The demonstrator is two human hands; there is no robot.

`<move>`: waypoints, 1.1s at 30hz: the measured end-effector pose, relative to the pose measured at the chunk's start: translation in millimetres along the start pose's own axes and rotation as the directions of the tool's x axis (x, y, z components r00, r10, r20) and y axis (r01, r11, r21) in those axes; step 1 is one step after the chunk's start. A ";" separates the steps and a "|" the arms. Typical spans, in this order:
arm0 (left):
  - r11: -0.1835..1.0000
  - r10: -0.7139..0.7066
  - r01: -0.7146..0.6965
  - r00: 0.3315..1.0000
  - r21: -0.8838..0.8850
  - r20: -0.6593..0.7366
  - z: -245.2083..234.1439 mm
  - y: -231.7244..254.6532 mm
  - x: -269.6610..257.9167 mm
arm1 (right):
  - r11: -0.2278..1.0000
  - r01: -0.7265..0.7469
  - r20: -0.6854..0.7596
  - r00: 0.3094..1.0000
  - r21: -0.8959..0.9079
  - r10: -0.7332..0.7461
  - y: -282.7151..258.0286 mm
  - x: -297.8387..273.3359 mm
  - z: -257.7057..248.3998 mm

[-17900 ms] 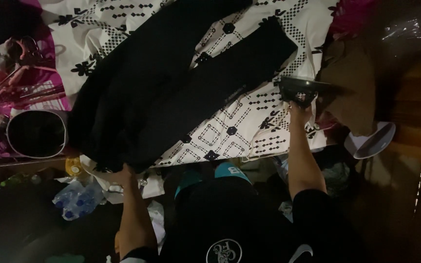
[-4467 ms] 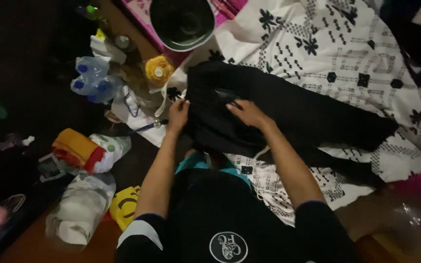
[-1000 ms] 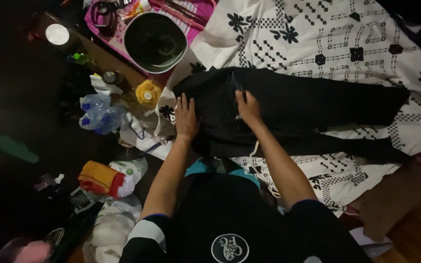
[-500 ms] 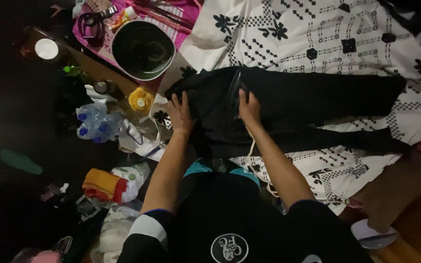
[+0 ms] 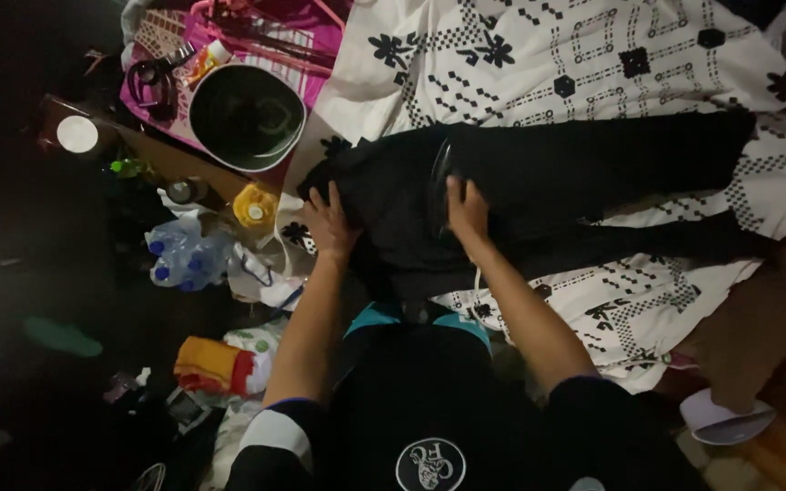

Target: Ironing a pair of black pants on a cloth spread on the floor.

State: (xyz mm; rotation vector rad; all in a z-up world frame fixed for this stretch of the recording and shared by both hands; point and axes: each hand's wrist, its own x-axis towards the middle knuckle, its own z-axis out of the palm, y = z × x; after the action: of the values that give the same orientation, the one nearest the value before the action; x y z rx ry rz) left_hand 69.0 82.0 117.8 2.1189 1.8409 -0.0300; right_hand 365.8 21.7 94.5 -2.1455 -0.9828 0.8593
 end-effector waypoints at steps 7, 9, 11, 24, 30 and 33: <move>0.999 0.034 -0.035 0.999 0.018 0.033 -7.5 3.0 -4.7 | 0.987 -0.106 -0.067 0.993 -0.120 0.098 -60.6 37.2 -31.8; 0.997 0.059 -0.059 0.998 0.039 0.014 -9.6 3.1 -3.5 | 0.979 -0.184 -0.007 0.983 -0.085 0.184 -71.2 24.5 -35.5; 1.000 0.011 -0.013 0.998 0.026 0.065 -10.9 3.3 -2.5 | 0.972 -0.233 0.010 0.973 0.021 0.232 -55.9 4.0 -30.2; 0.998 -0.007 0.000 0.995 0.065 0.104 -0.6 0.8 -6.1 | 0.992 -0.106 -0.159 0.983 -0.066 0.094 -28.1 51.4 -16.2; 0.998 0.020 -0.017 0.999 -0.056 0.050 -5.5 -0.9 -5.1 | 0.907 -0.414 0.074 0.910 0.073 0.409 -63.9 -14.9 -38.1; 1.000 0.000 0.000 0.998 -0.017 0.057 -5.3 1.3 -4.4 | 0.996 -0.087 -0.138 0.986 0.011 0.088 -12.3 -9.8 -28.3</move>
State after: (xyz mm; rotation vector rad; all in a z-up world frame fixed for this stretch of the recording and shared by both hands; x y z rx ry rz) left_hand 68.5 79.0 124.1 2.0850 1.8025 -0.0740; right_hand 377.4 13.0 123.5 -2.2256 -0.8216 0.7409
